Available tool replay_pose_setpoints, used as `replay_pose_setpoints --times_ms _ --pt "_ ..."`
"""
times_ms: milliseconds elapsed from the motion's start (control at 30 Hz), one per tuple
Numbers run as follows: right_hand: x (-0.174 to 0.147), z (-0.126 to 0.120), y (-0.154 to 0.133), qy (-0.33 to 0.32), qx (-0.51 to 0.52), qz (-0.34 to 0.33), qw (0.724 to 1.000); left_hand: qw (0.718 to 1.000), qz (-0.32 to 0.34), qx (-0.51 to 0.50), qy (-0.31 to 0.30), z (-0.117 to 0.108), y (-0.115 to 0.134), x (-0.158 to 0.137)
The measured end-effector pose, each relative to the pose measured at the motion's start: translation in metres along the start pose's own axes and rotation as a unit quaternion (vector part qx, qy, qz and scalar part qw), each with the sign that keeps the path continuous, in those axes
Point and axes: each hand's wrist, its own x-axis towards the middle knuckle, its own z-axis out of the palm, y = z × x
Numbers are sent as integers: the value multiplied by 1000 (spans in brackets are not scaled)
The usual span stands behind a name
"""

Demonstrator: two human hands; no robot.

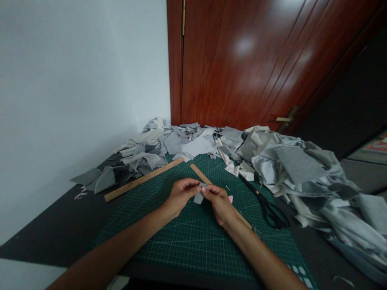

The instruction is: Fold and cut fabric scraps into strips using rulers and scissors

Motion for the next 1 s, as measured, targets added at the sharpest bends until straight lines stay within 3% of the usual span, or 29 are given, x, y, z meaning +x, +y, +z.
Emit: replay_pose_setpoints --times_ms 133,433,667,1000 --pt "0 0 0 -7 -53 -44 998 999 -37 -32 -22 -3 0 2" --pt "0 -3 -2 -17 -188 -132 973 999 12 14 -50 -6 12 5" --pt "2 0 -1 23 -136 -109 984 999 22 35 9 -2 7 3" --pt "-2 1 -1 31 -96 -107 989 999 19 37 14 2 2 1"
